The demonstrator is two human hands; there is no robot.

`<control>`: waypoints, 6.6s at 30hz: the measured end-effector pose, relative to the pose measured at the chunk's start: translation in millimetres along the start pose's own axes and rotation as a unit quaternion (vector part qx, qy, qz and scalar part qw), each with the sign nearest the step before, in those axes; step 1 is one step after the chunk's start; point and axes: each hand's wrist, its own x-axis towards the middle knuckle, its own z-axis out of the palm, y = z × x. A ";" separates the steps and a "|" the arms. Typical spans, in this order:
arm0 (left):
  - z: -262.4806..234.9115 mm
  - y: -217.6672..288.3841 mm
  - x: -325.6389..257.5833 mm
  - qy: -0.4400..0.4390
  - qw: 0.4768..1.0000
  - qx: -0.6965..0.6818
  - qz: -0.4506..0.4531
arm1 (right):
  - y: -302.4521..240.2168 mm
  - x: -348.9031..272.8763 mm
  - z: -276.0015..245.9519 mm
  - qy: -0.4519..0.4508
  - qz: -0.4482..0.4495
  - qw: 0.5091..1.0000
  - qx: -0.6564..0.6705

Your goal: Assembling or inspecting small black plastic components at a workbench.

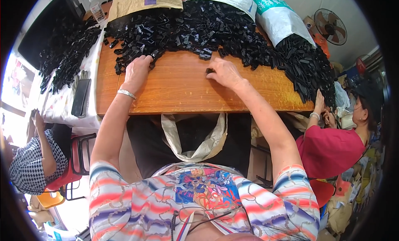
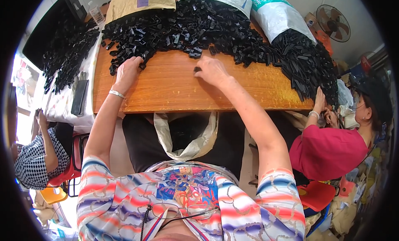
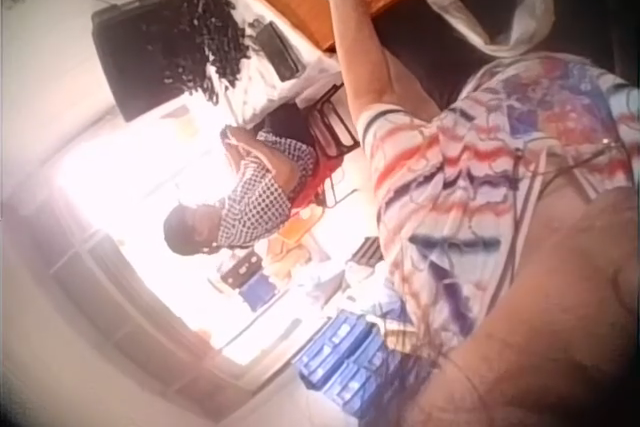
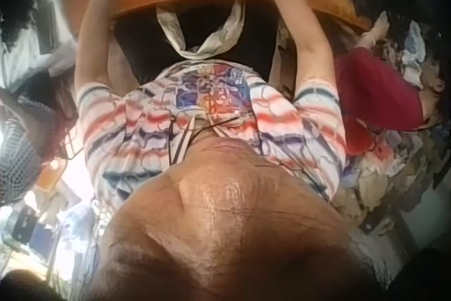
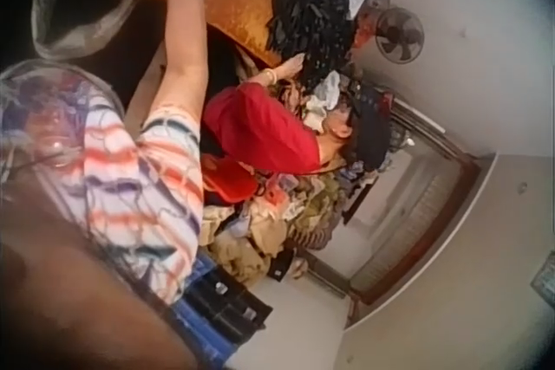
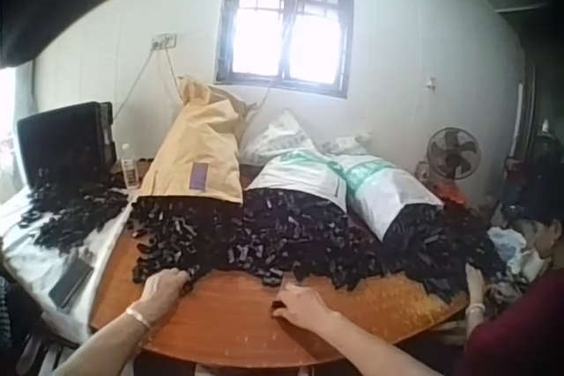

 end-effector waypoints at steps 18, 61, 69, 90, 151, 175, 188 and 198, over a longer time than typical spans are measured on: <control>51.3 101.2 -27.8 0.020 0.798 -0.591 -0.114 | -89.6 -16.6 12.8 0.146 0.124 0.906 0.378; 7.3 128.3 -102.6 -0.091 0.800 -0.583 -0.108 | -74.5 -56.8 -8.4 0.051 0.093 0.917 0.384; -1.5 99.6 -81.4 0.072 0.918 -0.380 -0.087 | -2.8 22.2 28.6 0.187 0.144 0.968 0.089; 32.7 26.4 -10.6 0.007 0.542 -0.795 -0.273 | -42.3 10.9 6.0 0.100 0.016 0.967 0.232; 45.4 28.6 40.1 0.114 0.986 -0.063 -0.108 | 2.3 64.6 19.2 0.033 0.136 0.989 -0.043; 12.9 84.5 -28.4 0.054 0.974 -0.220 0.001 | -12.9 -23.2 0.5 0.047 -0.005 0.999 0.010; 3.3 79.0 -26.8 -0.045 0.976 -0.184 0.110 | -57.3 -33.1 -9.0 0.088 0.080 0.959 0.256; 5.8 95.8 -43.4 -0.061 0.861 -0.500 -0.068 | -96.7 -33.8 -9.7 0.175 -0.032 0.962 0.206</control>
